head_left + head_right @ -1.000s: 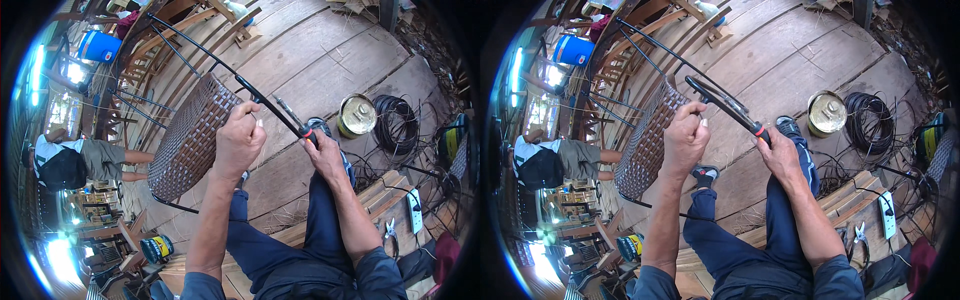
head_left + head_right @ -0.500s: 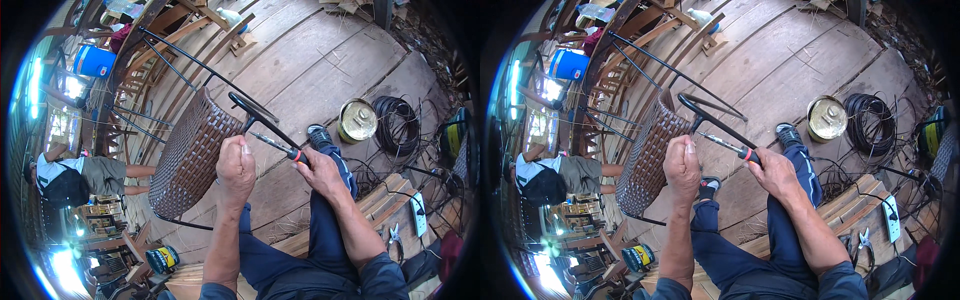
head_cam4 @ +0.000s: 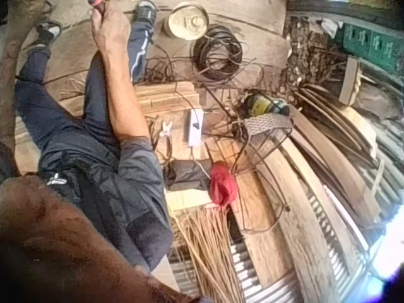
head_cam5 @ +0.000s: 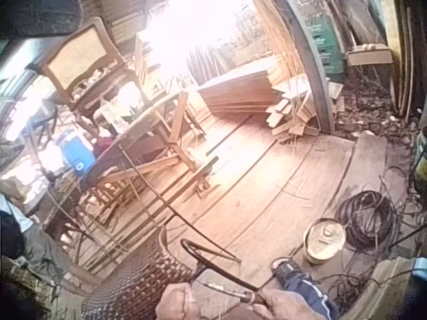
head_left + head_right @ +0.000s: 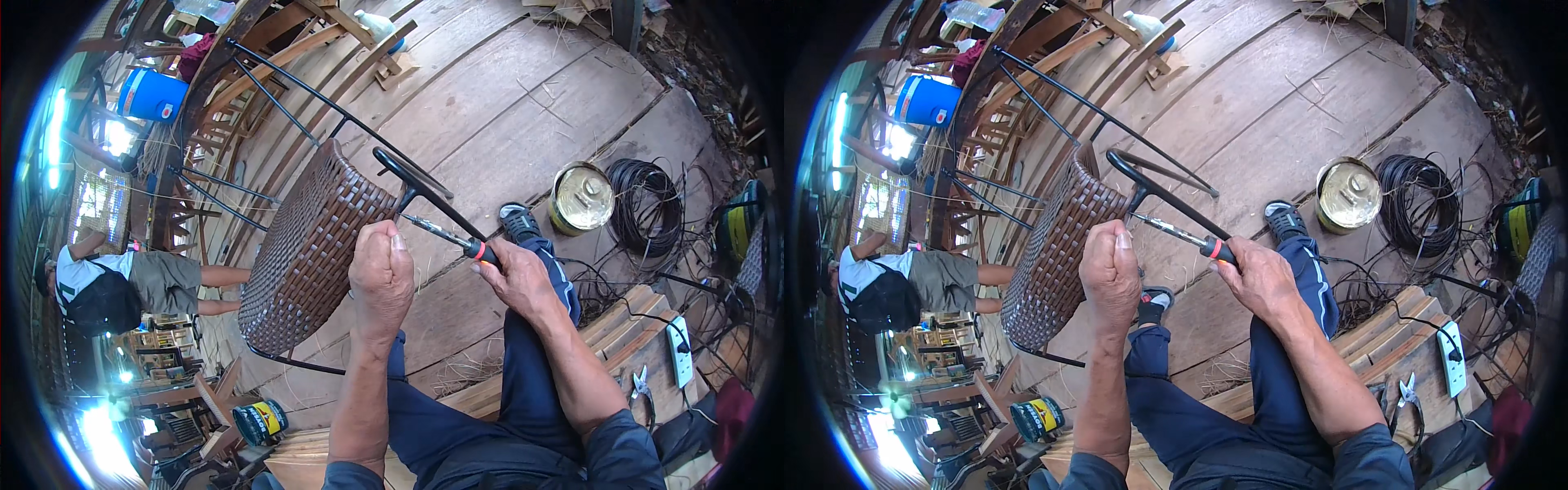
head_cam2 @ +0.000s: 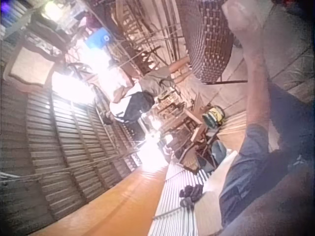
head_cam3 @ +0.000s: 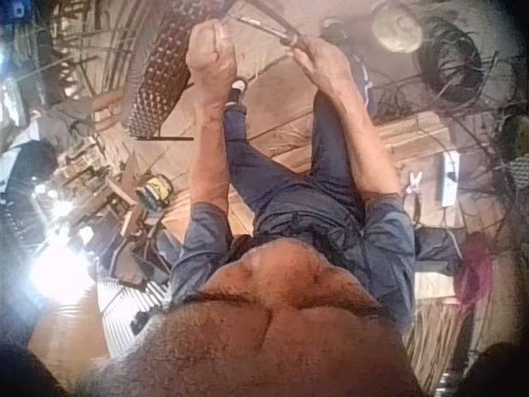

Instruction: The person uses a soldering iron and pliers to melt and secure the woven strands along the edge of a chair seat.

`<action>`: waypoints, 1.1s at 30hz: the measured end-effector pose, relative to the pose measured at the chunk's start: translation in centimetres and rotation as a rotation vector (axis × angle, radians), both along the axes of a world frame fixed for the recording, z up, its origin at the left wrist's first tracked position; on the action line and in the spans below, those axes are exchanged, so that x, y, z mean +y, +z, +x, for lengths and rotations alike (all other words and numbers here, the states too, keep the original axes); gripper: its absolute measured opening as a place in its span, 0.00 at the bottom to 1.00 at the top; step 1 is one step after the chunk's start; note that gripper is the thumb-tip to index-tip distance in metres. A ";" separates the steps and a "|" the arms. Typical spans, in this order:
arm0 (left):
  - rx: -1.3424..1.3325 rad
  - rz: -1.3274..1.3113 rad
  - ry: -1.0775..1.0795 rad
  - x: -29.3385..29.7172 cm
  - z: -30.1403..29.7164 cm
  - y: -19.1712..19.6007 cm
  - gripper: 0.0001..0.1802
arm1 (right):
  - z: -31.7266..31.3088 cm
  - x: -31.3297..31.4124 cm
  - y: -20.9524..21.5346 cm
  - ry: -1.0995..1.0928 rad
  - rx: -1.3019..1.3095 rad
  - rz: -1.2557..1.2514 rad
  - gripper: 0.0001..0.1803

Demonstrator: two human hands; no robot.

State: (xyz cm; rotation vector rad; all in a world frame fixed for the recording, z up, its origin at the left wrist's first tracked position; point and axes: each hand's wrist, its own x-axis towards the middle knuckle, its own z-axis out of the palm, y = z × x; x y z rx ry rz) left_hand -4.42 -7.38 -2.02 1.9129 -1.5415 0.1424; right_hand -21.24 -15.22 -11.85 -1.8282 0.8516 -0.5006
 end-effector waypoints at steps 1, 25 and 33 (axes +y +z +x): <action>0.000 -0.001 0.002 0.0 -0.1 0.1 0.05 | 0.1 0.0 -0.1 0.001 0.003 -0.004 0.16; 0.033 0.016 -0.007 0.2 0.1 0.1 0.06 | 0.4 0.0 0.0 0.007 -0.040 -0.037 0.15; 0.053 0.012 0.003 0.2 0.1 0.1 0.06 | 0.5 0.0 -0.1 0.014 -0.023 -0.026 0.14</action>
